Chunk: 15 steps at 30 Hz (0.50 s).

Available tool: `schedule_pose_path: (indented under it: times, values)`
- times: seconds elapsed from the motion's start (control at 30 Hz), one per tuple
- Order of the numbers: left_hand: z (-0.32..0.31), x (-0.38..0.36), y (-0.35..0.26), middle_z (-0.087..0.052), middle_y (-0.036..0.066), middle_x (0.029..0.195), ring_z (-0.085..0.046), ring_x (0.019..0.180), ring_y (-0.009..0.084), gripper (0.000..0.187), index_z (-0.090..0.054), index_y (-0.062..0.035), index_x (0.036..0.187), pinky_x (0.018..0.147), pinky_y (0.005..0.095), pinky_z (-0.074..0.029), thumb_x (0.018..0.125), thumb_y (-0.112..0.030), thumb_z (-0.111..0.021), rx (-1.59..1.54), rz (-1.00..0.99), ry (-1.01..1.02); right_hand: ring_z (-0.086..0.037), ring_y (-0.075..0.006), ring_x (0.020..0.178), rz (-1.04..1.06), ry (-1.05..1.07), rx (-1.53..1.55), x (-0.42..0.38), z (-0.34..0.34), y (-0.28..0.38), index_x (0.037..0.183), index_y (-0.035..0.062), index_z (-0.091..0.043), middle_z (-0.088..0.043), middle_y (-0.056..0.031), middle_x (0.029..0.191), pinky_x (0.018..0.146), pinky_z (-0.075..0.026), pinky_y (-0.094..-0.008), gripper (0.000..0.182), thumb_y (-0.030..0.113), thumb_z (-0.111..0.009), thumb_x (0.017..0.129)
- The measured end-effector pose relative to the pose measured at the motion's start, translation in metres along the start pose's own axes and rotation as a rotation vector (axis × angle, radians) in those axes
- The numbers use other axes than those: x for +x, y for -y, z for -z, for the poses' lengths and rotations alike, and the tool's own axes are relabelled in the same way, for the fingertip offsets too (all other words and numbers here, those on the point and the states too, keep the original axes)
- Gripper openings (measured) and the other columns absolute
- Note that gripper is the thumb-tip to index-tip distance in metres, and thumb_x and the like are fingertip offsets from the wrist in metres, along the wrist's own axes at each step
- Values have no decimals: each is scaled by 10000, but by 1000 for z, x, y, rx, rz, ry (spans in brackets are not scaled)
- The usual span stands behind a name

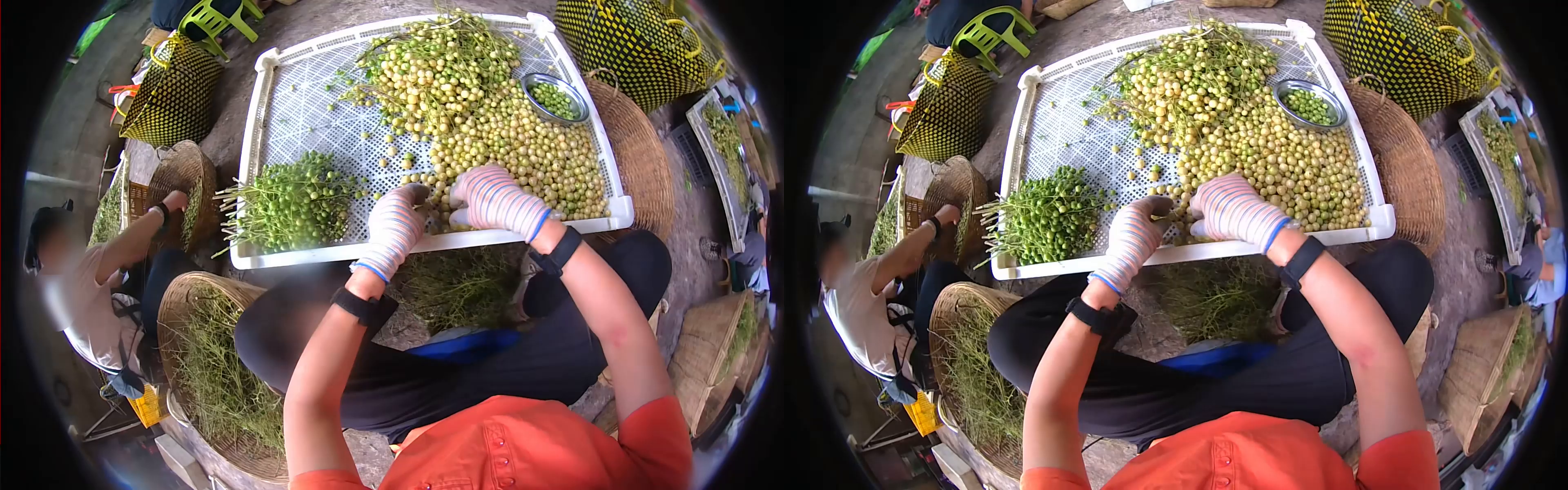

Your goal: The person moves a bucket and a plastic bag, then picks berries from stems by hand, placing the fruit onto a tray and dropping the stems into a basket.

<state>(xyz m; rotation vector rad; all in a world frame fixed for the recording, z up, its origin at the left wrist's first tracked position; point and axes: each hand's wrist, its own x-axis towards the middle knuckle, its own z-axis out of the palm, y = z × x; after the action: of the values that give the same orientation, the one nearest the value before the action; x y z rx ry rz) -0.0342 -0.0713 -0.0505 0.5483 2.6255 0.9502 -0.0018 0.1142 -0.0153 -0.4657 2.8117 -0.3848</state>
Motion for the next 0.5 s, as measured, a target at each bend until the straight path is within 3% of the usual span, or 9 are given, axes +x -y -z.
schedule_pose_path:
  times: [0.17,0.27,0.33,0.4,0.43,0.5]
  values:
    - [7,-2,-7,-687,140,982,-664,909,259,292,-657,-40,1071,811,326,-507,786,-102,-656,14,33,95,-647,-318,682,50,87,-172,8,-17,5,759,64,-698,-663,-138,718,630,-518,-425,160,191,-603,734]
    - [15,-5,-22,-684,133,989,-656,923,288,309,-668,-59,1055,835,358,-504,768,-175,-665,152,6,112,-655,-327,706,73,32,-199,6,-22,-7,736,27,-677,-656,-178,724,615,-516,-437,173,129,-538,730]
    - [30,-16,-28,-671,163,973,-645,909,320,306,-679,-90,1041,823,384,-501,761,-208,-651,158,-147,-37,-645,-353,723,33,-26,-113,6,-25,-11,768,30,-680,-648,-194,748,622,-511,-444,174,131,-549,715]
    - [72,-42,-56,-661,141,917,-631,838,317,313,-666,-102,1052,770,374,-503,755,-199,-693,147,-163,-193,-621,-377,782,-62,-34,28,8,-14,-6,801,59,-685,-640,-185,803,684,-498,-449,174,154,-573,708]
    - [95,-62,-62,-647,134,923,-619,798,298,316,-656,-102,1065,751,358,-502,757,-152,-704,132,-173,-295,-610,-360,814,41,-208,138,6,-20,-15,789,68,-677,-635,-169,823,728,-487,-438,152,156,-575,719]
    - [140,-107,-53,-646,134,935,-619,796,277,313,-654,-92,1069,758,351,-501,760,-108,-703,122,-176,-573,-604,-348,795,45,-237,217,10,-15,-15,775,66,-669,-623,-163,807,722,-480,-429,134,150,-571,736]
